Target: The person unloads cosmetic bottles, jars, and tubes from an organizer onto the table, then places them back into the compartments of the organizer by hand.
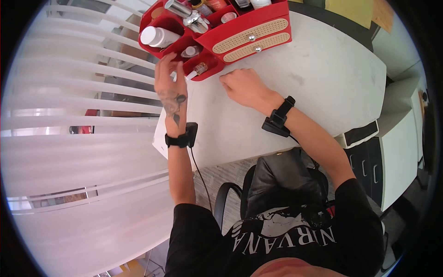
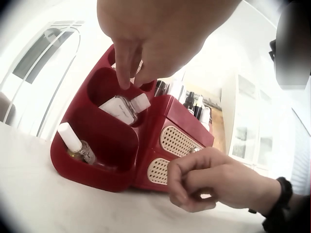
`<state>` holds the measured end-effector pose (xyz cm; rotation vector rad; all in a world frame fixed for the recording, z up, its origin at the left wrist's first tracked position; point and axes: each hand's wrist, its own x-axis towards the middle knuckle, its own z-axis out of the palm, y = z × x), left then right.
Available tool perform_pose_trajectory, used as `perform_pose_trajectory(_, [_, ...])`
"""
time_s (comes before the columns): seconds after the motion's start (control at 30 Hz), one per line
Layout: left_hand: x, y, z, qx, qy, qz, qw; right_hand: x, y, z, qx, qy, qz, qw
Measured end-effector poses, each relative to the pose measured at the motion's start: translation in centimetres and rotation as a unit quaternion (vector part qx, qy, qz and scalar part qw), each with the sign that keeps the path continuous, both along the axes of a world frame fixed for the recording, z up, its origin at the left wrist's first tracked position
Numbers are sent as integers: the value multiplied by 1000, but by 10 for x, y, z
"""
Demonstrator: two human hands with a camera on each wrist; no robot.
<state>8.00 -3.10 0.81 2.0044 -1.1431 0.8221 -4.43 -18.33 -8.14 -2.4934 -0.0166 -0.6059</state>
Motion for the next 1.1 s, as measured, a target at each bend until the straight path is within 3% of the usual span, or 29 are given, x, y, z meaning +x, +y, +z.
perform_pose_trajectory(0.1, [-25,14,-6,-32,78,46,995,0,-1,-5,2,-9,5,1000])
perform_pose_trajectory(0.17, [-38,18,-16,-59,199,-3,978,3,1,-3,15,3,6,1000])
perform_pose_trajectory(0.27, [-47,23,-42,-34,459,-64,886,4,0,-1,52,17,-8,998])
perform_pose_trajectory(0.3, [-47,21,-55,-49,466,-75,880,0,-2,-1,34,26,-12,999])
perform_pose_trajectory(0.37, [-42,18,-79,-26,573,-124,810,-1,-3,3,82,18,-12,996])
perform_pose_trajectory(0.4, [-41,13,-88,-72,601,-122,786,1,-6,1,67,17,-16,997])
perform_pose_trajectory(0.47, [-32,17,-92,-111,593,-139,785,5,-6,0,137,32,-3,990])
perform_pose_trajectory(0.57, [-17,28,-92,-153,605,-168,763,3,-6,5,155,35,-14,987])
perform_pose_trajectory(0.67, [-7,38,-103,-125,619,-122,766,6,-4,3,181,0,-2,983])
perform_pose_trajectory(0.73, [-2,36,-109,-78,560,-103,818,8,-6,2,227,-2,20,974])
perform_pose_trajectory(0.8, [-2,33,-104,-96,571,-113,807,7,-12,7,272,5,39,961])
perform_pose_trajectory(0.87, [-5,35,-101,-112,587,-110,794,8,-16,10,477,50,73,874])
perform_pose_trajectory(0.9, [-5,34,-100,-115,588,-110,793,9,-21,11,476,52,73,875])
perform_pose_trajectory(0.97, [-5,36,-98,-119,600,-80,787,8,-33,11,558,58,78,824])
perform_pose_trajectory(1.0, [-4,37,-99,-120,599,-77,788,10,-39,7,558,59,80,824])
perform_pose_trajectory(1.07, [-3,38,-103,-125,580,-83,801,15,-46,-1,457,41,79,885])
perform_pose_trajectory(1.1, [-3,38,-103,-124,579,-82,802,16,-44,-6,458,40,80,884])
